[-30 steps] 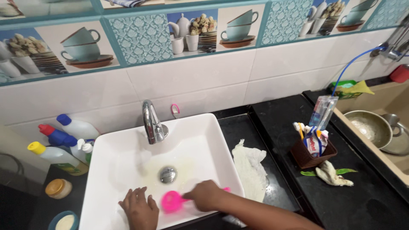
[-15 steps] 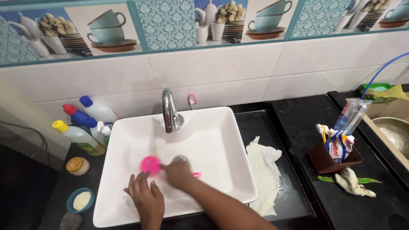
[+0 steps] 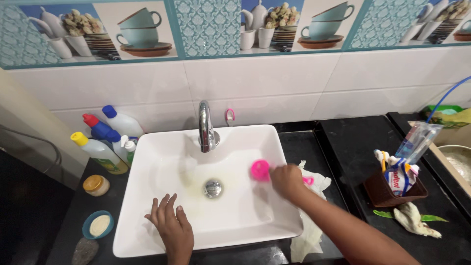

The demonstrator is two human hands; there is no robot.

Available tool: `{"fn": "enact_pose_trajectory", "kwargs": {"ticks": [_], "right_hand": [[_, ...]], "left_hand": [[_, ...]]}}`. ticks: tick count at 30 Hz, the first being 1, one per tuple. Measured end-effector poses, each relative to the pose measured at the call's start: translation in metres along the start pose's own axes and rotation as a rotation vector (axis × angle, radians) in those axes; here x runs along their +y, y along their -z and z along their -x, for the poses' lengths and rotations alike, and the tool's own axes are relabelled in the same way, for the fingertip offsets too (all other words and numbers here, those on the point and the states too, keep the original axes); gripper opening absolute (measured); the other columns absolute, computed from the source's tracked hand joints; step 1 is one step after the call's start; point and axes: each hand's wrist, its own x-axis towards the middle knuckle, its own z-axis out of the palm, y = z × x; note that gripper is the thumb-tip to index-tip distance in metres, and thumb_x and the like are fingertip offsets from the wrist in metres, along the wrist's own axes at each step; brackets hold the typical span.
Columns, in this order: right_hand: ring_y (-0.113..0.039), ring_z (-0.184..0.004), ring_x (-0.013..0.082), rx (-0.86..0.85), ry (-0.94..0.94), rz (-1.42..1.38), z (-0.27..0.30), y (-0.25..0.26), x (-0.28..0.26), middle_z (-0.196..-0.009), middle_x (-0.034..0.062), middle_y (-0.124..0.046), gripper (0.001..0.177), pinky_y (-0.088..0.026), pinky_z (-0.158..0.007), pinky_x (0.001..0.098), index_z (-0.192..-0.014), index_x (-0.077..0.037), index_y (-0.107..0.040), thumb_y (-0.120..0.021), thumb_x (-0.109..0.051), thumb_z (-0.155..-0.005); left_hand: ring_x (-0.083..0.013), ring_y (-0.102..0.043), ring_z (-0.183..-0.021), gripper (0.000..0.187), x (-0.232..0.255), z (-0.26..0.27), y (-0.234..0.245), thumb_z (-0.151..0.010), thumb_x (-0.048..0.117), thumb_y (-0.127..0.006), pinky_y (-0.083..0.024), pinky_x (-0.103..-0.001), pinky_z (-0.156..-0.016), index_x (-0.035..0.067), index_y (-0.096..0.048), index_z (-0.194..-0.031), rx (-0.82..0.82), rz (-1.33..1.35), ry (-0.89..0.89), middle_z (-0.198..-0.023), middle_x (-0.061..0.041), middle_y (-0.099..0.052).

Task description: The person cleans a white bathroom sink using a pink brush and a white cloth. They apply liquid soap, scrub the basin and faucet, rinse with water, and wipe the surfaces dry.

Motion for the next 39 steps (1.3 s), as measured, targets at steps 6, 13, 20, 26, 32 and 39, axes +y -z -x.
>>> {"fn": "enact_pose_trajectory", "kwargs": {"ticks": [6, 13, 20, 26, 32, 39], "right_hand": [[-0.068, -0.063, 0.0263, 0.169, -0.089, -0.211, -0.015, -0.023, -0.075, -0.075, 0.0102, -0.070, 0.017, -0.049, -0.050, 0.0425, -0.080, -0.013, -0.073, -0.062, -0.022, -0.090], [-0.070, -0.065, 0.0259, -0.223, 0.105, -0.144, 0.071, 0.000, -0.056, -0.075, 0.0082, -0.070, 0.026, -0.051, -0.046, 0.0411, -0.117, -0.020, -0.070, -0.056, -0.018, -0.095], [-0.070, -0.069, 0.0258, 0.106, -0.079, -0.167, 0.018, 0.006, -0.044, -0.075, 0.0089, -0.069, 0.017, -0.050, -0.055, 0.0411, -0.080, -0.013, -0.075, -0.061, -0.017, -0.088], [-0.070, -0.068, 0.0299, 0.376, -0.293, -0.600, 0.082, 0.037, 0.021, -0.079, 0.0089, -0.071, 0.029, -0.054, -0.059, 0.0459, -0.113, -0.025, -0.072, -0.060, -0.019, -0.088], [-0.069, -0.064, 0.0283, 0.254, -0.160, -0.663, 0.135, 0.059, 0.056, -0.072, 0.0057, -0.070, 0.047, -0.053, -0.056, 0.0443, -0.133, -0.039, -0.068, -0.064, -0.020, -0.089], [-0.068, -0.068, 0.0304, 0.173, -0.149, -0.673, 0.148, 0.057, 0.034, -0.070, 0.0068, -0.067, 0.034, -0.049, -0.058, 0.0463, -0.124, -0.032, -0.074, -0.070, -0.028, -0.091]], "left_hand": [[-0.0369, -0.033, -0.151, 0.035, -0.020, 0.003, -0.017, -0.099, 0.017, -0.052, -0.004, -0.067, -0.127, 0.007, -0.063, -0.130, 0.028, -0.052, -0.030, -0.140, -0.014, -0.057], [-0.0421, -0.037, -0.146, 0.027, 0.001, -0.001, -0.021, -0.093, 0.014, -0.060, -0.011, -0.066, -0.124, 0.010, -0.070, -0.118, -0.072, -0.064, -0.074, -0.135, -0.015, -0.060], [-0.0395, -0.042, -0.139, 0.024, 0.150, -0.035, -0.084, -0.087, 0.002, -0.061, -0.019, -0.060, -0.120, 0.010, -0.075, -0.104, -0.426, 0.222, -0.244, -0.126, -0.014, -0.066], [-0.0396, -0.048, -0.136, 0.037, 0.212, -0.060, -0.099, -0.083, -0.008, -0.052, -0.020, -0.061, -0.121, 0.007, -0.074, -0.109, -0.442, 0.333, -0.439, -0.126, -0.016, -0.065], [-0.0366, -0.051, -0.135, 0.046, 0.238, -0.040, -0.107, -0.073, -0.014, -0.049, -0.025, -0.059, -0.124, 0.005, -0.074, -0.107, -0.408, 0.386, -0.447, -0.122, -0.013, -0.067], [-0.0370, -0.049, -0.136, 0.040, 0.263, -0.030, -0.097, -0.076, -0.013, -0.051, -0.022, -0.061, -0.123, 0.004, -0.075, -0.103, -0.416, 0.426, -0.545, -0.122, -0.014, -0.066]]}}
